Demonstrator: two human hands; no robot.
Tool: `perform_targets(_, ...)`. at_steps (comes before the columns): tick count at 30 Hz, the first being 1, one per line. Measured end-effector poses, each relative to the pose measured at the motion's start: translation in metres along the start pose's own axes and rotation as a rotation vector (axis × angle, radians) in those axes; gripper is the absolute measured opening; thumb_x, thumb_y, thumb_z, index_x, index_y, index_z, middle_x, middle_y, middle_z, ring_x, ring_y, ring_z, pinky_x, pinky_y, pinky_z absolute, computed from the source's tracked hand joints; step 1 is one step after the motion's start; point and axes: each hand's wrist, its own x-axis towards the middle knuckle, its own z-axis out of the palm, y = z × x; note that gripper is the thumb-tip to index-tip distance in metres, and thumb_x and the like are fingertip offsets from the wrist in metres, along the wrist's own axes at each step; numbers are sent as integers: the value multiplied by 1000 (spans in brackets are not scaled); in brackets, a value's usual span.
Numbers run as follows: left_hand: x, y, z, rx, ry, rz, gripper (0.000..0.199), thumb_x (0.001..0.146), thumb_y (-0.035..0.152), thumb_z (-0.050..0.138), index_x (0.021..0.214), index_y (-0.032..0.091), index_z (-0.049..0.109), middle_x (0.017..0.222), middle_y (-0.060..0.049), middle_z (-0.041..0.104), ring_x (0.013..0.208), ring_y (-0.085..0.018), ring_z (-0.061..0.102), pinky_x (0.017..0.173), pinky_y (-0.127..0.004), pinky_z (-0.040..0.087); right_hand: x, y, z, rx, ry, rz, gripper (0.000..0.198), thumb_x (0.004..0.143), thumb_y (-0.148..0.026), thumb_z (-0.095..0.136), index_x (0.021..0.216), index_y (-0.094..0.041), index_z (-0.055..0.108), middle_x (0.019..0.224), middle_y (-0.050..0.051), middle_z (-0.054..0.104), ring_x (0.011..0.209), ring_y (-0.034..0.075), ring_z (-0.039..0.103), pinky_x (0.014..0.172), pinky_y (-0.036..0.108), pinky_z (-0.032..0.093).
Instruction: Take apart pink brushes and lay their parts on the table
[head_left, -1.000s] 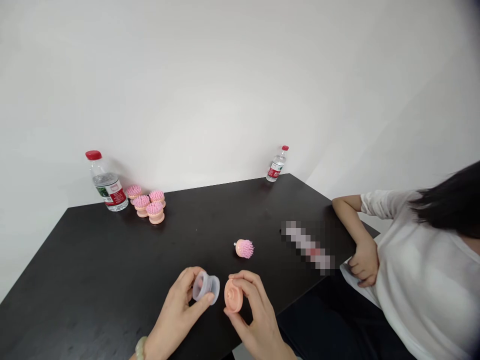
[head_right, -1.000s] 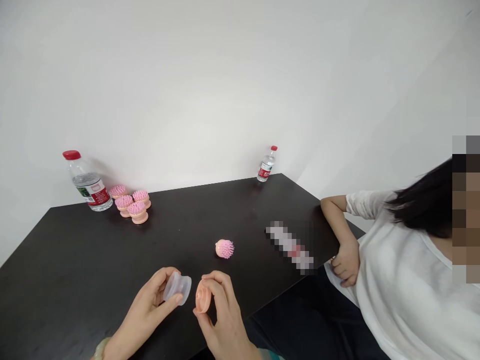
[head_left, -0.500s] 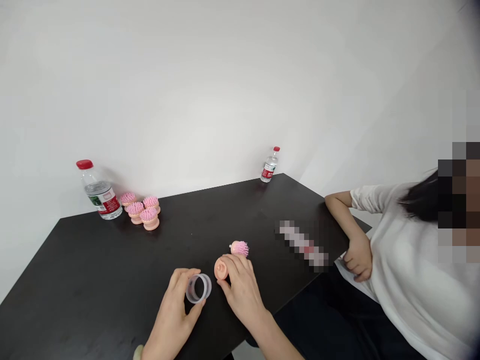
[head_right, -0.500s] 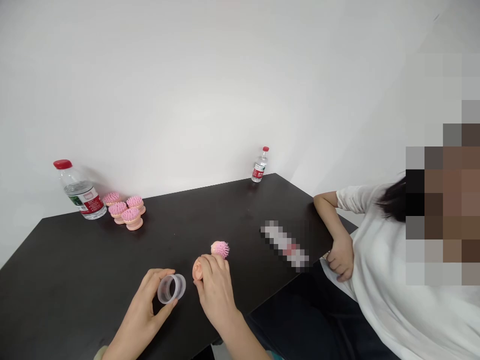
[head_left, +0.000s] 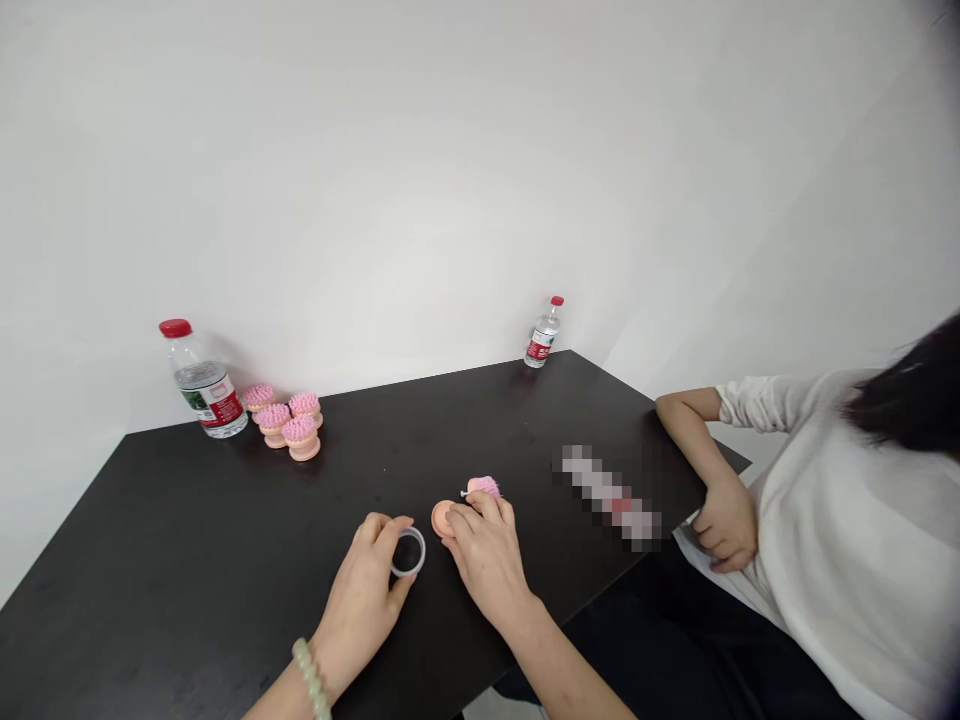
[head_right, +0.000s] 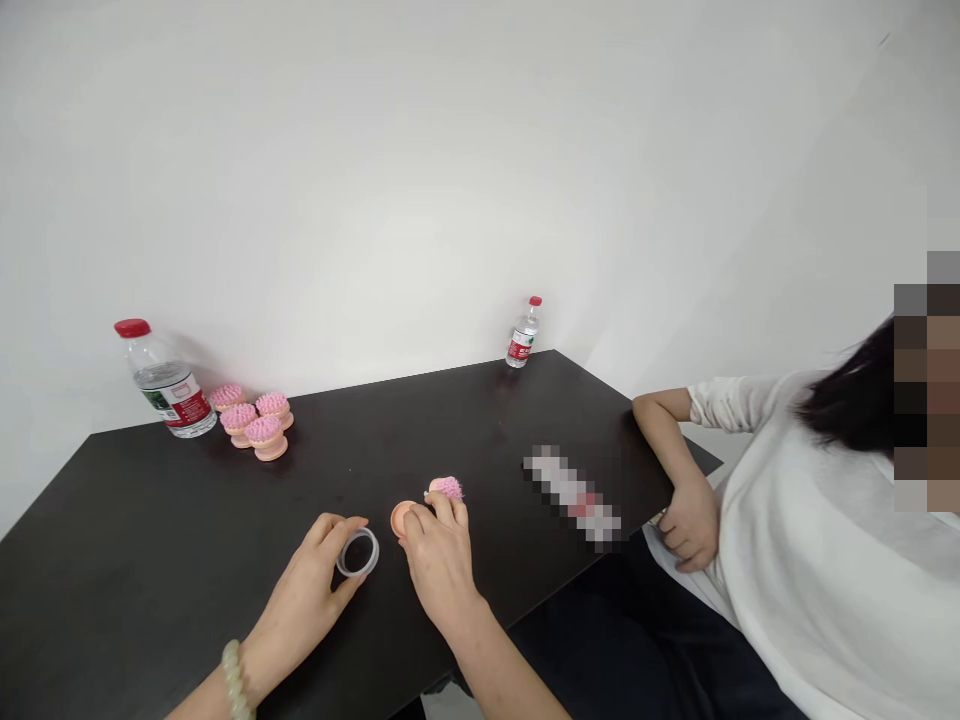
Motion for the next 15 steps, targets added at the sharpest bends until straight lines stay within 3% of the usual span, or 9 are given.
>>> perform_targets(4, 19, 3, 12, 33, -5, 25, 50, 79, 1, 58, 126, 17, 59, 113, -10, 63, 108, -28, 63, 95, -45, 56, 0, 3, 2, 13, 48, -17, 17, 89, -4, 64, 86, -21, 62, 85, 2, 75, 90, 25, 58, 81, 38, 39)
perform_targets(9, 38, 7, 27, 54, 11, 52, 44, 82, 0, 53, 124, 15, 57, 116, -12, 62, 109, -28, 61, 96, -47, 54, 1, 9, -3, 38, 104, -39, 15, 98, -10, 53, 92, -21, 62, 89, 4, 73, 87, 24, 56, 76, 36, 38)
perform_targets(15, 47, 5, 30, 61, 22, 81, 46, 80, -2, 51, 123, 16, 57, 115, -11, 62, 110, -28, 60, 96, -46, 54, 2, 17, -3, 63, 107, -101, 20, 98, -8, 51, 88, -21, 61, 89, 2, 74, 84, 22, 56, 72, 34, 40)
